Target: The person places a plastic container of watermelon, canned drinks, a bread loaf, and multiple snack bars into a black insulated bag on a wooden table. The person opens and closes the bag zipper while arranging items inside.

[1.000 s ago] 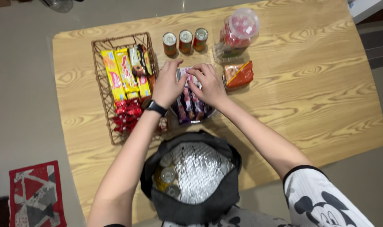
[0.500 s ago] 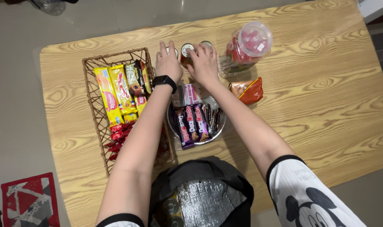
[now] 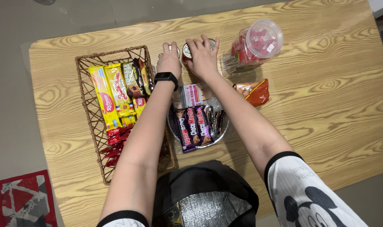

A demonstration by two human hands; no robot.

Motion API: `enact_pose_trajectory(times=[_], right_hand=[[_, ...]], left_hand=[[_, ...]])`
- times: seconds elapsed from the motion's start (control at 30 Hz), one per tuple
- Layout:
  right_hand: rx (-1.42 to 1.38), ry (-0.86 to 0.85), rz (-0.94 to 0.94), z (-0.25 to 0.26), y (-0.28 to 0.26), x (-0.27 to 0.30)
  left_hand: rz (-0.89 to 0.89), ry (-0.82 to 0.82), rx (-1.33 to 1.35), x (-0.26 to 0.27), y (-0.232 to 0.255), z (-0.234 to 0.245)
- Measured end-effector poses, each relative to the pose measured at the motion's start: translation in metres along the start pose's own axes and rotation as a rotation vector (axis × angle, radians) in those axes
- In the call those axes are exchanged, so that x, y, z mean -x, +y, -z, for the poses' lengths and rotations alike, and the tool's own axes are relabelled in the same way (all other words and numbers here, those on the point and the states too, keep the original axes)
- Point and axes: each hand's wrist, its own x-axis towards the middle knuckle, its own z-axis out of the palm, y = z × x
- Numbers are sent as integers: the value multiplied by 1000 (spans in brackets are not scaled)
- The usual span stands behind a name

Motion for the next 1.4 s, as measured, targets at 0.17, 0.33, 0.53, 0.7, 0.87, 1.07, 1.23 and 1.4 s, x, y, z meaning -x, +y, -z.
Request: enact_pose_trajectory(times=[0.17, 0.33, 0.53, 0.7, 0.87, 1.07, 1.23, 1.4], right_hand=[[-1, 62, 55, -1, -2, 9], [-12, 131, 100, 12, -6, 25], [-55, 199, 83, 55, -12, 47], [-124, 263, 153, 119, -16, 85], [-230, 294, 209, 199, -35, 160], [-298, 240, 228, 286, -65, 258], [-324, 175, 194, 317, -73, 320], [-355, 93, 122, 312, -81, 368]], left_hand=[[-29, 51, -45, 8, 5, -3], [-42, 53, -119, 30, 17, 10], [-120, 82, -19, 63, 41, 68], [-236, 138, 18, 120, 76, 148], [-396, 244, 146, 211, 112, 235], [-394, 151, 208, 328, 148, 315], [-364, -110, 209, 399, 151, 317], [-387, -323, 126, 432, 136, 232]])
